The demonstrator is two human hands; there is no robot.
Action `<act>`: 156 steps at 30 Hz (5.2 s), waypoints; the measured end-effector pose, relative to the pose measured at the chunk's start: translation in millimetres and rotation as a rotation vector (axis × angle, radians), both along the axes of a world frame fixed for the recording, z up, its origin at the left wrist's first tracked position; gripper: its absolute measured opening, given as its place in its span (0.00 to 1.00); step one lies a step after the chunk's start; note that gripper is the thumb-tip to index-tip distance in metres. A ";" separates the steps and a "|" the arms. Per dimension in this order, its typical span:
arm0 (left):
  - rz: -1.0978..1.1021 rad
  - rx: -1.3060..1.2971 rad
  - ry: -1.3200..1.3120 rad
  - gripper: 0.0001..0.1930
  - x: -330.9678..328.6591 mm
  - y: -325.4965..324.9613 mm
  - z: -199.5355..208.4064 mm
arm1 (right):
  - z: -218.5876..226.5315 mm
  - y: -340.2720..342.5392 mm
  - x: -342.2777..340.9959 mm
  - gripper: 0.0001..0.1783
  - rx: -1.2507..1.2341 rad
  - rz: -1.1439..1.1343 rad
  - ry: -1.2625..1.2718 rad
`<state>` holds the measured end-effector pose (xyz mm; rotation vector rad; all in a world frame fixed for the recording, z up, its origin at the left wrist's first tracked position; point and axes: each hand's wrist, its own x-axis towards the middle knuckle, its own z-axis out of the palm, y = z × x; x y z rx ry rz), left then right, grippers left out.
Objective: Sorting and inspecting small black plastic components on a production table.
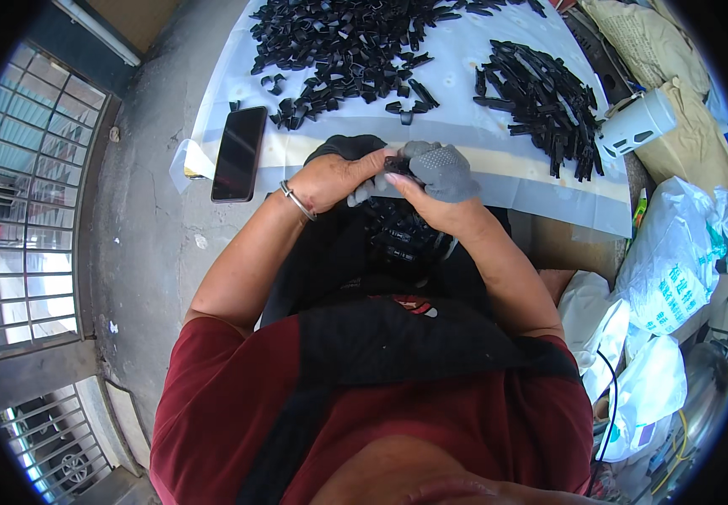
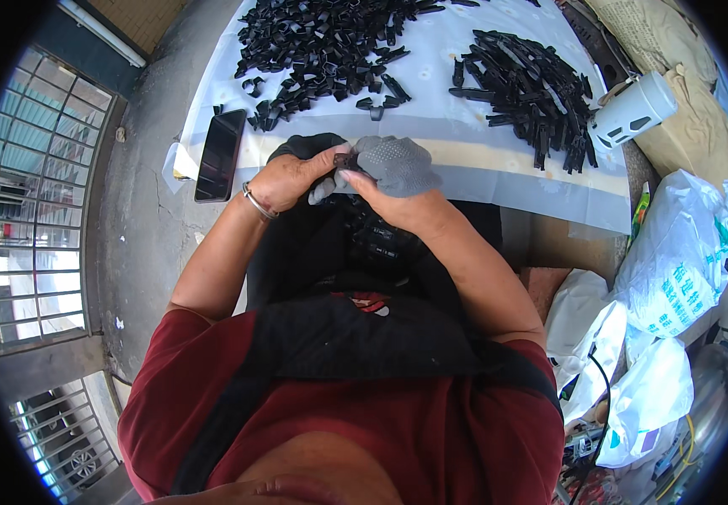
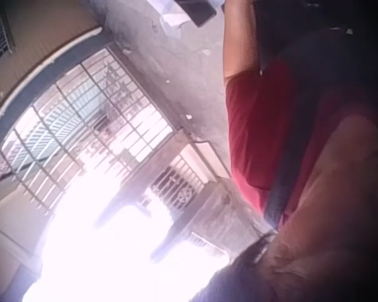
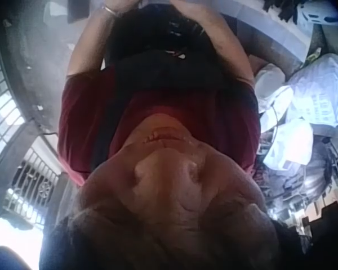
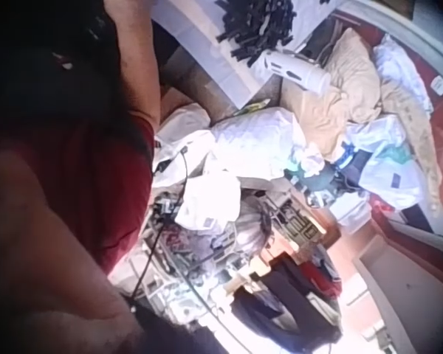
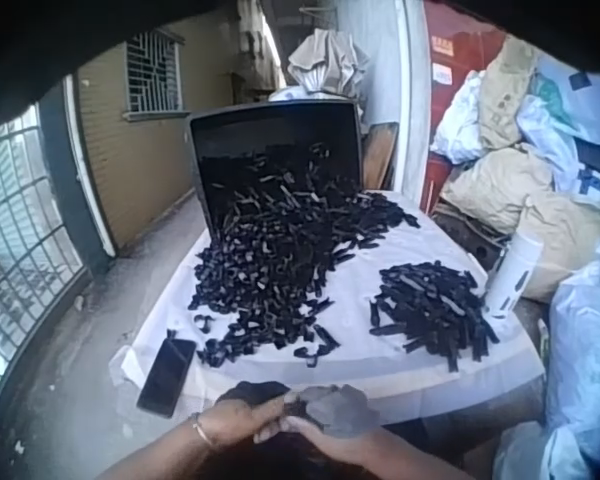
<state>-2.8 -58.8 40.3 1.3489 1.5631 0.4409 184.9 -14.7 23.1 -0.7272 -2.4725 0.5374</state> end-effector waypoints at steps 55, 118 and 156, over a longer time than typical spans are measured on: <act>0.027 0.782 0.777 0.10 17.4 56.3 -41.8 | -16.3 91.7 -15.2 0.09 0.368 -0.200 -0.364; -0.007 0.860 0.650 0.09 35.5 62.3 -33.7 | 46.1 97.7 60.1 0.13 0.704 -0.689 -0.318; 0.348 0.179 -0.374 0.23 14.5 -9.8 -32.3 | -2.4 -3.2 1.2 0.17 0.060 -0.111 0.127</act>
